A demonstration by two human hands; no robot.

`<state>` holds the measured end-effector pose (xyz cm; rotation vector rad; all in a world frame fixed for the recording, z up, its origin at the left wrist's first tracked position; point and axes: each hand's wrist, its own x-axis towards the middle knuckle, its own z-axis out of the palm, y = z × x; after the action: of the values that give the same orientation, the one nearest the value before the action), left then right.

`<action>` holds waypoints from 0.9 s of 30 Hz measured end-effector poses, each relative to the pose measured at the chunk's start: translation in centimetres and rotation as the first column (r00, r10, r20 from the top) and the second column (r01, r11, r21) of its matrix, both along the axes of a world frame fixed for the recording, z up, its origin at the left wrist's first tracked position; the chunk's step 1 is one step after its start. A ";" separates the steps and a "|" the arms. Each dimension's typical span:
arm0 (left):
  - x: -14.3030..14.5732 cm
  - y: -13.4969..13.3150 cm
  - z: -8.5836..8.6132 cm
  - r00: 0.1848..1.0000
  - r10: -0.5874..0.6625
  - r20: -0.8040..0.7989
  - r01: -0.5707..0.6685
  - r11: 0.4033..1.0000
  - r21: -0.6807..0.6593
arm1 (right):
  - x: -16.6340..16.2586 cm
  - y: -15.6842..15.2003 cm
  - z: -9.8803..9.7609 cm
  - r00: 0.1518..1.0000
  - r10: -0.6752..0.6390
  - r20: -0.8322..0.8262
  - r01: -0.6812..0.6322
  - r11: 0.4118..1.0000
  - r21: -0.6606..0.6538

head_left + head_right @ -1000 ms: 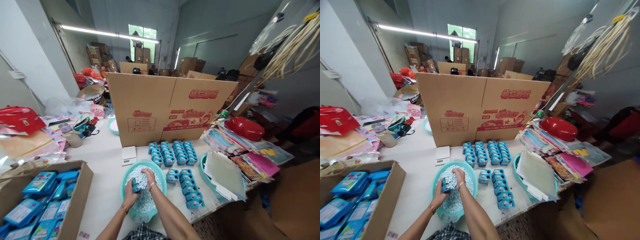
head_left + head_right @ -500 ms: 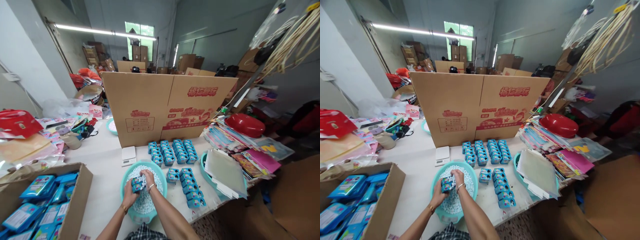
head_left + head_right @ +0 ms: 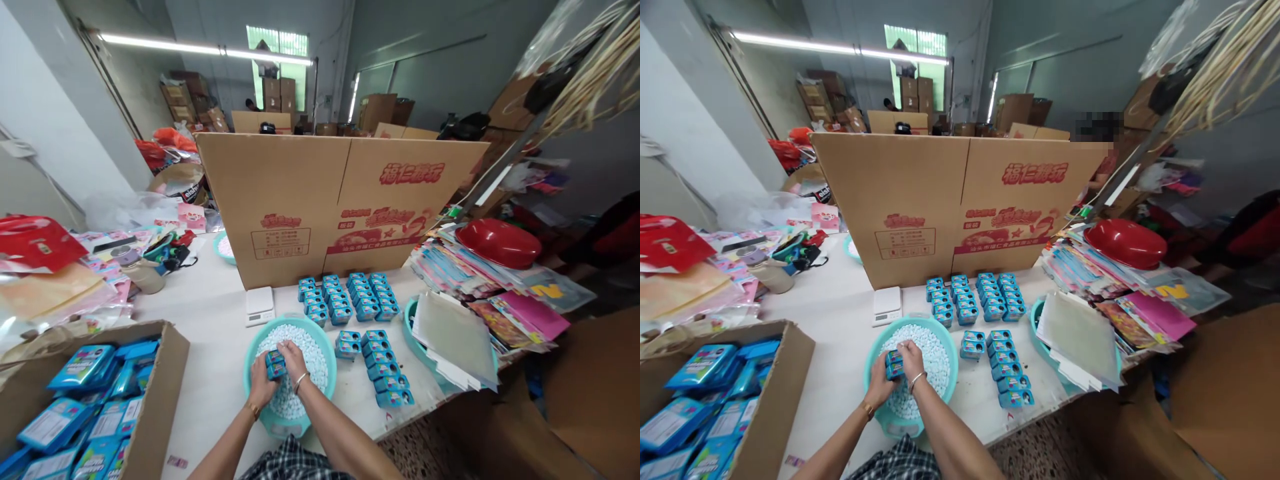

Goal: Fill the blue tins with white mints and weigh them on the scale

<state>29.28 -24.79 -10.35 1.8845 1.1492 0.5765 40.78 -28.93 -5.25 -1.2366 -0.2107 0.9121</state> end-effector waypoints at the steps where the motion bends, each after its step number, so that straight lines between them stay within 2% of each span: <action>1: -0.2 -0.1 -0.1 1.000 0.002 0.004 -0.002 1.000 -0.015 | 0.1 -0.3 -0.2 1.000 0.005 -0.009 -0.005 1.000 0.003; 3: -0.7 -0.2 -0.2 1.000 0.005 0.010 -0.005 0.999 -0.048 | 1.0 -1.1 -0.9 1.000 -0.002 0.010 0.002 1.000 -0.028; 6: -1.9 -0.5 0.5 0.996 -0.017 0.083 0.029 0.989 -0.145 | 3.9 -2.4 -2.4 0.985 0.005 0.175 0.027 0.983 -0.182; 8: -2.7 -0.8 1.5 0.981 -0.037 0.189 0.086 0.963 -0.256 | 5.2 -3.0 -3.8 0.954 0.060 0.295 0.033 0.953 -0.300; 9: -3.1 -0.9 2.2 0.970 -0.037 0.240 0.113 0.944 -0.311 | 5.3 -3.1 -4.5 0.927 0.131 0.350 0.012 0.925 -0.379; 11: -3.6 -1.1 3.4 0.954 -0.015 0.300 0.138 0.909 -0.393 | 4.3 -3.3 -5.9 0.812 0.367 0.453 -0.046 0.814 -0.579; 13: -4.0 -1.2 4.5 0.946 0.022 0.322 0.129 0.889 -0.439 | 2.5 -3.4 -7.0 0.604 0.609 0.515 -0.037 0.667 -0.745; 14: -4.1 -1.2 4.9 0.943 0.038 0.331 0.123 0.883 -0.452 | 1.7 -3.3 -7.3 0.510 0.677 0.530 -0.018 0.625 -0.780; 16: -4.1 -1.1 5.4 0.940 0.052 0.336 0.117 0.878 -0.463 | 0.8 -3.3 -7.7 0.391 0.730 0.561 -0.021 0.617 -0.787; 17: -4.0 -1.0 5.6 0.941 0.049 0.333 0.119 0.877 -0.465 | 0.9 -3.2 -7.8 0.389 0.727 0.566 -0.067 0.635 -0.769; 18: -3.9 -0.9 5.7 0.943 0.042 0.331 0.125 0.876 -0.467 | 1.2 -3.0 -7.9 0.452 0.695 0.559 -0.132 0.672 -0.729; 20: -3.6 -0.8 5.6 0.945 0.021 0.326 0.144 0.869 -0.473 | 2.3 -2.6 -8.1 0.673 0.565 0.476 -0.229 0.772 -0.593; 22: -3.3 -0.6 5.2 0.951 -0.011 0.308 0.161 0.869 -0.468 | 3.6 -2.1 -8.2 0.844 0.416 0.338 -0.230 0.851 -0.472; 24: -3.2 -0.5 4.7 0.966 -0.057 0.253 0.161 0.896 -0.413 | 4.4 -1.8 -8.1 0.909 0.340 0.242 -0.219 0.881 -0.419; 27: -3.2 -0.5 3.6 0.981 -0.114 0.160 0.153 0.955 -0.256 | 4.9 -2.0 -7.2 0.952 0.282 0.116 -0.226 0.907 -0.356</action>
<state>26.06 -25.32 -6.77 1.6463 0.9465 0.4485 45.67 -30.95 -12.40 -1.6355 -0.3657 1.1042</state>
